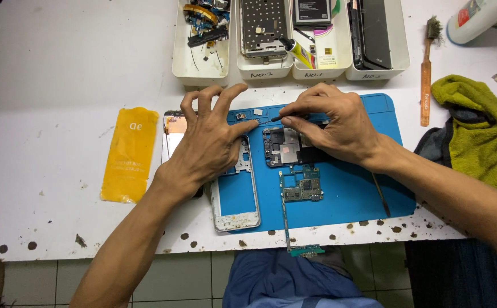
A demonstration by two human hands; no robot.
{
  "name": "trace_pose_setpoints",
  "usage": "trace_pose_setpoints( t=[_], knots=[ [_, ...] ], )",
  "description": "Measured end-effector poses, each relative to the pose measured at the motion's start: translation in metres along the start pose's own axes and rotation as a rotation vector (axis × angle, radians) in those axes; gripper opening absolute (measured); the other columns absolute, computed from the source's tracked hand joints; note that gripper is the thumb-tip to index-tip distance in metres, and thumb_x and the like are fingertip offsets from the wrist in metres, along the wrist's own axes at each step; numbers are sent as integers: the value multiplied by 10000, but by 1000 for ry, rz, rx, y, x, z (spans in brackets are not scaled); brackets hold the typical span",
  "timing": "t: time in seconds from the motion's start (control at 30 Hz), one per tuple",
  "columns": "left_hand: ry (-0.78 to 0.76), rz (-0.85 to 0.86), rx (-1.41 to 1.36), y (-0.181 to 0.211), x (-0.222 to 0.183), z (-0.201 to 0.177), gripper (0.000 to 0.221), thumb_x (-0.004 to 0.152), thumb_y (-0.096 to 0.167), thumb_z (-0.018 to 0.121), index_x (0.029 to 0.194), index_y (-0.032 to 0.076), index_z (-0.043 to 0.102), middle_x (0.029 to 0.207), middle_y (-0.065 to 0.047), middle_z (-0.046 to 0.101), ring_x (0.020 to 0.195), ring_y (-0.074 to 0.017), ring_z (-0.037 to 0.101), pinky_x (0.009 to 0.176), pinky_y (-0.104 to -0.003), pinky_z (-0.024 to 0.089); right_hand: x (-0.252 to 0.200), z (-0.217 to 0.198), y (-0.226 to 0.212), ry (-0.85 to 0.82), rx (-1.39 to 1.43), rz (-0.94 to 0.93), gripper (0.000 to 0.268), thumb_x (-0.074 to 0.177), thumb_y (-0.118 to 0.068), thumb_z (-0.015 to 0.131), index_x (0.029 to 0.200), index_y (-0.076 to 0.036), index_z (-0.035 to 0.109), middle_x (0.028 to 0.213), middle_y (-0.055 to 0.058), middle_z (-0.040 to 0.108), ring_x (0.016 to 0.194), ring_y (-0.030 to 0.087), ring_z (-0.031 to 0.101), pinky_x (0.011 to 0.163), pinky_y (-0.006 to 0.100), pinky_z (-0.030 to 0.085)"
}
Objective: Disassembling and reassembling internal components of a mobile phone on a repair mat
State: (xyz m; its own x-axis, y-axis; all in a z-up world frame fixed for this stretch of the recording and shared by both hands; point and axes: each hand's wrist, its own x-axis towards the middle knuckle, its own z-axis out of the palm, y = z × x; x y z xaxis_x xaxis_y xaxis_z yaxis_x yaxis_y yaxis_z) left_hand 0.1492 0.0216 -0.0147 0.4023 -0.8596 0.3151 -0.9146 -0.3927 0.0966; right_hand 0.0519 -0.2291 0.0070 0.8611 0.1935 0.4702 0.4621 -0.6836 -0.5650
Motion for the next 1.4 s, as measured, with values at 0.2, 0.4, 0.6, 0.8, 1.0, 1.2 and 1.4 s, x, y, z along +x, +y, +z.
trace_pose_setpoints(
  t=[0.2,0.4,0.6,0.8,1.0,1.2,1.4],
  knots=[
    [-35,21,54,3,1,-8,439,857,137,625,1239,313,751,1559,-174,385,1384,-421,326,1035,-606,228,-4,-2,4,-4,-10,-22,165,942,-114,798,1086,-38,774,977,128,763,897,217,687,739,312,587],
    [19,27,50,4,1,-5,374,884,162,645,1222,271,765,1531,-154,429,1349,-406,371,1031,-596,258,-4,-5,0,5,1,-5,179,933,-112,807,1094,-39,777,984,131,755,916,220,687,765,308,590],
    [69,31,22,5,2,-7,390,850,84,625,1184,233,762,1494,-176,479,1338,-414,395,1026,-581,266,-4,1,2,5,11,-11,178,923,-103,814,1089,-52,777,981,122,751,920,218,685,762,313,590],
    [-27,20,-28,2,1,-2,411,897,146,618,1275,263,728,1534,-171,411,1353,-418,356,1060,-609,250,-8,-2,4,-26,-25,-9,184,915,-101,819,1092,-70,776,990,120,746,917,216,688,777,319,582],
    [-36,47,49,3,2,-7,405,905,148,616,1273,269,734,1537,-174,392,1354,-405,351,1040,-601,248,-11,-10,4,-36,-36,-27,215,892,-83,840,1098,-72,780,1007,113,768,923,219,696,853,346,563],
    [-48,75,110,2,1,-6,445,854,174,688,1295,238,683,1538,-180,408,1383,-395,348,1048,-598,239,-25,-45,12,-39,-66,59,160,948,-120,779,1088,-44,760,1052,110,782,921,204,671,829,325,519],
    [80,69,93,6,6,-10,404,881,79,623,1261,204,683,1455,-149,543,1294,-398,472,1020,-584,290,-40,-53,20,63,-91,233,176,963,-82,775,1113,10,772,1045,164,760,981,250,672,814,349,565]
  ],
)
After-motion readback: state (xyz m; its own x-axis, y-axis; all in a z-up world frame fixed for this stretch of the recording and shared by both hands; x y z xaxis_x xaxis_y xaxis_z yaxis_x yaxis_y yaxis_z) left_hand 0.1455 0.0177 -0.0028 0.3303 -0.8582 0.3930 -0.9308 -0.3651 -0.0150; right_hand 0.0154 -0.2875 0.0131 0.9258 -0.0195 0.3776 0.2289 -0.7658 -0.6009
